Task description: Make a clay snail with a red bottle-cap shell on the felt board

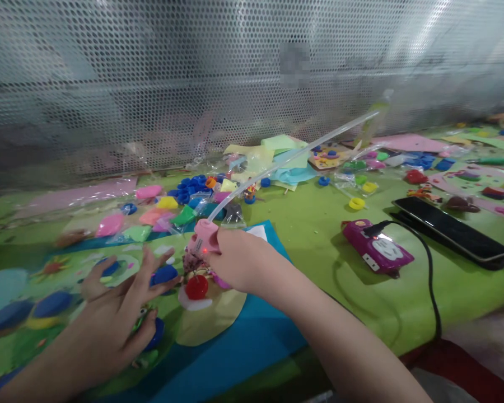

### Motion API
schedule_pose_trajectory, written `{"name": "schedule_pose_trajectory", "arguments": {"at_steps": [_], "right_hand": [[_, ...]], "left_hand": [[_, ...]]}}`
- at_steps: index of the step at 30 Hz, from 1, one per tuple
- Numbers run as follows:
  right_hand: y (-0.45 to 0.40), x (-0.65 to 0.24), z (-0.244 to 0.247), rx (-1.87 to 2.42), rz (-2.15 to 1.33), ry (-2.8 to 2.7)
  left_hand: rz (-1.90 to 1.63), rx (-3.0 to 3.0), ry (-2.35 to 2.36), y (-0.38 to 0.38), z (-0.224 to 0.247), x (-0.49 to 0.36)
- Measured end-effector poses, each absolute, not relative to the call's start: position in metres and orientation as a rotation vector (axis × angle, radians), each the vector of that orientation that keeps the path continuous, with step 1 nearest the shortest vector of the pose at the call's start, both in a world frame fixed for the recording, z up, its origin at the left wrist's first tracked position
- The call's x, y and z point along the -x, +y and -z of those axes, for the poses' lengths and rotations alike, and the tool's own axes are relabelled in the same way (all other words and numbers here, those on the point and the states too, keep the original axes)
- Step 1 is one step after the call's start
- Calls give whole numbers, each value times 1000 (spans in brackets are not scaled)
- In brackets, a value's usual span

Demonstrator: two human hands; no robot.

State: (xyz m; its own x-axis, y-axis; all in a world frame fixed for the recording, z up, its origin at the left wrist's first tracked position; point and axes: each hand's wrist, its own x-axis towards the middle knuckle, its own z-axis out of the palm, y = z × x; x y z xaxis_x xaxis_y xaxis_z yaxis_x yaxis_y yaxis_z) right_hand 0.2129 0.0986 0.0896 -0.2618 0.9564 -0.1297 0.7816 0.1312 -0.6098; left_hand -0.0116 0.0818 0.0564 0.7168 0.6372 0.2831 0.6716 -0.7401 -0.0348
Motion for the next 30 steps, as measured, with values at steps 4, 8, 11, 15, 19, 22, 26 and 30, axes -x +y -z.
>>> {"name": "schedule_pose_trajectory", "arguments": {"at_steps": [4,8,11,15,19,22,26,30], "right_hand": [[99,-215,-91,1708,-860,-2100],[99,-217,-94,1724,-860,-2065],[98,-217,-94,1739,-860,-2069],[97,-218,-93,1733,-865,-2074],[100,-222,-96,1736,-855,-2028],[105,-228,-99,1728,-873,-1985],[109,-243,-107,1766,-837,-1879],[108,-259,-117,1862,-727,-1749]], "left_hand": [[313,2810,-1061,83,-55,12],[421,2754,-1071,81,-58,10],[435,2724,-1092,80,-59,10],[394,2806,-1089,79,-58,10],[495,2729,-1111,78,-60,10],[417,2786,-1108,78,-60,11],[393,2815,-1122,78,-61,12],[499,2755,-1094,78,-65,14]]}}
